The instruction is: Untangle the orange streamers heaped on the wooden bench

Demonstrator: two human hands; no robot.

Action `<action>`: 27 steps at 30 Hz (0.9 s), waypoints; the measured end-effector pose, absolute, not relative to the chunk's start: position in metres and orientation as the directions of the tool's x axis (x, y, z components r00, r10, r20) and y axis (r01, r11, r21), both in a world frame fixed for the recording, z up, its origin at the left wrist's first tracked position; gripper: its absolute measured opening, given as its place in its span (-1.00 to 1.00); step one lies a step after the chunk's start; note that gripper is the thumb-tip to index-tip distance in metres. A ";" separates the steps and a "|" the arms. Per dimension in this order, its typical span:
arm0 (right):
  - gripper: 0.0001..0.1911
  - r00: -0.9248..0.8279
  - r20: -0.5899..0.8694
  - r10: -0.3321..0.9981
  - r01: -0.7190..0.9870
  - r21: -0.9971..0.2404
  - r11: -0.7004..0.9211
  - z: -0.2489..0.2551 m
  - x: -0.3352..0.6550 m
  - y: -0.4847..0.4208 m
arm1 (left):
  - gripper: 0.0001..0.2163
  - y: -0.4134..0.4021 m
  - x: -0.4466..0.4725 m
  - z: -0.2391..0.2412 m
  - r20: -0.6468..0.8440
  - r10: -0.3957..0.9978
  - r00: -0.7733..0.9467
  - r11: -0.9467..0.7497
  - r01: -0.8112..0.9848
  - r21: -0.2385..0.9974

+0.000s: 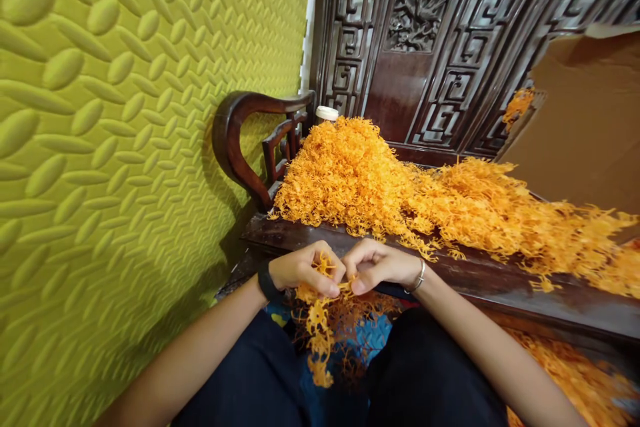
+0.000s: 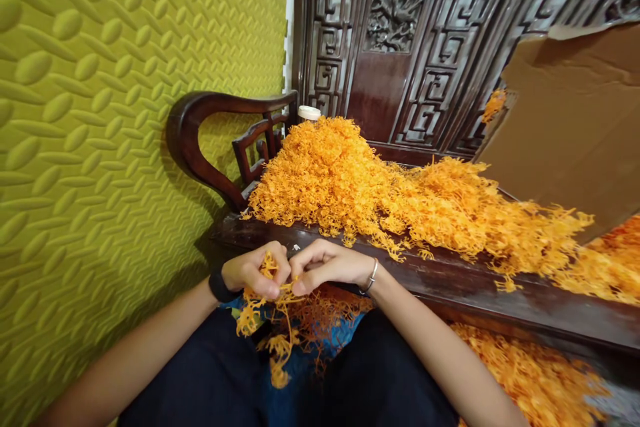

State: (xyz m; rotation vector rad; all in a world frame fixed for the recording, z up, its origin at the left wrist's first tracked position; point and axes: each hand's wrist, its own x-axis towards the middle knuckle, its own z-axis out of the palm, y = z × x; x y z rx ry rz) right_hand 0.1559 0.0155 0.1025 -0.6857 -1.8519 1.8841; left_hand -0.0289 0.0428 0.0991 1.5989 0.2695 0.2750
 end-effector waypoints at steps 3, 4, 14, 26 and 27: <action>-0.75 -0.785 -0.013 0.620 -0.088 -0.987 -0.132 0.096 0.148 0.016 | -0.72 0.043 -0.031 0.093 0.010 0.346 0.938 0.033 -0.023 0.999; -0.70 -0.769 0.043 0.638 -0.173 -0.975 -0.143 0.096 0.147 0.016 | -0.68 0.044 -0.032 0.092 0.022 0.325 0.946 0.084 -0.052 0.995; -0.84 0.092 0.558 0.825 0.447 -0.764 0.466 0.114 0.197 0.048 | -0.76 0.050 -0.023 0.096 0.020 0.652 0.758 0.147 -0.153 0.977; -0.80 -0.243 0.491 0.836 0.594 -0.606 0.529 0.110 0.185 0.046 | -0.72 0.059 -0.001 0.075 -0.097 0.688 0.719 -0.023 0.155 0.988; -0.80 -0.333 0.414 0.847 0.572 -0.625 0.531 0.113 0.178 0.037 | -0.74 0.060 0.000 0.073 -0.098 0.689 0.719 -0.031 0.164 0.986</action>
